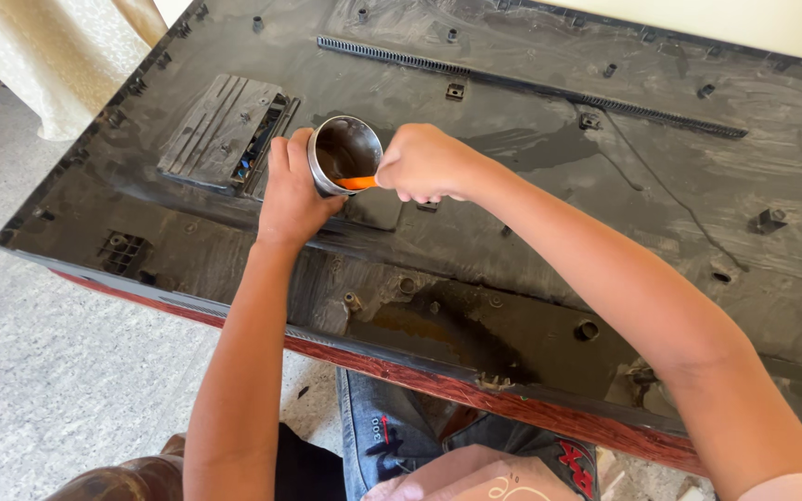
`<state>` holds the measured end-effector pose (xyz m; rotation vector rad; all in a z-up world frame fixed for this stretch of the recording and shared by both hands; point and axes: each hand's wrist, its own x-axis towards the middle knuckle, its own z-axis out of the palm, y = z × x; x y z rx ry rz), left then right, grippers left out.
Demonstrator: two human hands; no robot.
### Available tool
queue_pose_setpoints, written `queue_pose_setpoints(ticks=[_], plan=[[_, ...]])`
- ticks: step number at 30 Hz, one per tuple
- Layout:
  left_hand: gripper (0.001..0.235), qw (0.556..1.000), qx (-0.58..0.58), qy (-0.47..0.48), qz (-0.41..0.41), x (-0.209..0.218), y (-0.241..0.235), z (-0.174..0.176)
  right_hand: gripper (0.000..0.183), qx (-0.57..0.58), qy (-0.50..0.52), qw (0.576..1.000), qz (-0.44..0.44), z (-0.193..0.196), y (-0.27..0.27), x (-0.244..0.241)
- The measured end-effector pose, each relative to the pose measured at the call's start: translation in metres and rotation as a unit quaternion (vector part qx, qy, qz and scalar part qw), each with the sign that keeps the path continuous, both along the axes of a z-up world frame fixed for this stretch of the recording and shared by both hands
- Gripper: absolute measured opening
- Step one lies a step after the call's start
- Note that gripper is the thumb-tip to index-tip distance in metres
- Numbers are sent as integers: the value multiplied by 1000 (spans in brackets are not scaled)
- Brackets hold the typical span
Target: The person uses an orange toothbrush to apply a dark liquid from a metal cup onto the back of a large flat panel. They repeatedly dip the brush into the cup and spread the liquid across the surface, focusing on edges and recessed areas.
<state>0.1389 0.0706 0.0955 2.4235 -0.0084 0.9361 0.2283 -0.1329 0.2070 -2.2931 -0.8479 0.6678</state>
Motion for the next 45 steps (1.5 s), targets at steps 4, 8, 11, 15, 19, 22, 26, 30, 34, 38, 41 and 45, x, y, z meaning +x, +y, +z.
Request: queue_pose_setpoints(ticks=[4,8,11,15,19,22,26,30,34,38,41,45], plan=[[103,999,-44,12,23,2,7,1,21,129,202,967,-83,6,-13,10],[105,997,-73,13,31,1,15,-6,25,181,289,935,-95,4,-27,19],[106,995,-97,15,31,3,18,-11,27,190,306,926,-110,4,-32,24],[111,993,-112,17,35,6,22,-13,27,211,320,919,-95,3,-29,24],[110,988,-135,52,53,8,21,-16,27,229,328,912,-90,-4,-28,23],[108,987,-138,57,55,7,22,-18,27,241,335,907,-90,-10,-26,24],[109,992,-112,24,55,8,24,-23,27,245,345,901,-99,-13,-23,23],[110,992,-112,20,59,11,23,-29,27,249,341,902,-94,-10,-29,18],[109,994,-100,6,55,11,27,-29,28,256,344,900,-75,-4,-29,16],[109,994,-91,30,61,7,27,-26,28,253,336,905,-68,-9,-61,21],[112,991,-93,58,77,5,22,-24,29,286,352,890,-46,-20,-110,26],[112,991,-92,58,83,2,22,-26,31,294,285,906,-107,-50,-202,31]])
